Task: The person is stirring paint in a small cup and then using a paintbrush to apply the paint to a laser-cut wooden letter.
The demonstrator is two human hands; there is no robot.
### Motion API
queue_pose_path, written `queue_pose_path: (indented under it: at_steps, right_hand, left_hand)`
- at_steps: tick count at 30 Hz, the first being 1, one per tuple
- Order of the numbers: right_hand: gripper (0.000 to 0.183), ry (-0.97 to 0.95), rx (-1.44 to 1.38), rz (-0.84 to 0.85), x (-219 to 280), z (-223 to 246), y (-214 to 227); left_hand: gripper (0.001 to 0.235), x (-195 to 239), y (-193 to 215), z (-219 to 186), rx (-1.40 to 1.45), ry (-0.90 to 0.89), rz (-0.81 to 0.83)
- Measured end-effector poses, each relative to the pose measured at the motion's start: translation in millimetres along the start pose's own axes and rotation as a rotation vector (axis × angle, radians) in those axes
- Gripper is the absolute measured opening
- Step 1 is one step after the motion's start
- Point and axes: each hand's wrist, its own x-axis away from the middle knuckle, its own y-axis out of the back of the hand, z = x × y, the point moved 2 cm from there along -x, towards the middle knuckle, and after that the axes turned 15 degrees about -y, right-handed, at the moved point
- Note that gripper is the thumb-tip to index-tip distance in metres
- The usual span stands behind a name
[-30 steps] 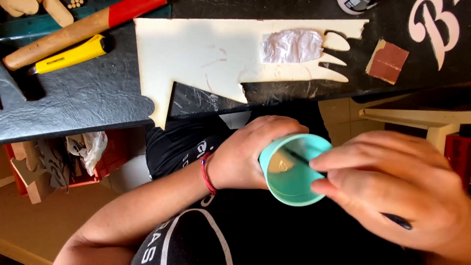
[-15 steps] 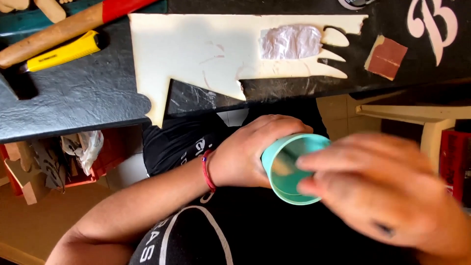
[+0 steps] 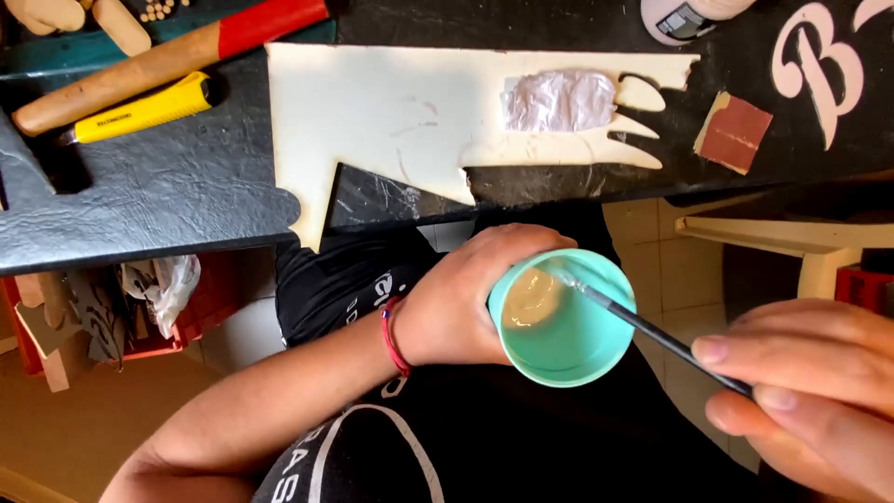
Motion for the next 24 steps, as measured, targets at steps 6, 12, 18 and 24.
queue_pose_path:
  at_steps: [6,12,18,24]
  right_hand:
    - [0.031,0.556,-0.086,-0.461,-16,-33,-44]
    - [0.009,0.525,-0.101,-0.420,-12,-40,-35]
    - [0.034,0.425,0.158,-0.168,3,-22,-11]
    - [0.057,-0.054,0.043,-0.063,22,4,-12]
  left_hand:
    - [0.077,4,-5,0,-0.035,-0.060,0.026]
    - [0.076,5,-8,-3,-0.030,-0.022,0.046]
    - [0.082,3,-7,-3,-0.008,0.014,0.041]
    - [0.079,2,-3,-5,-0.014,-0.004,-0.014]
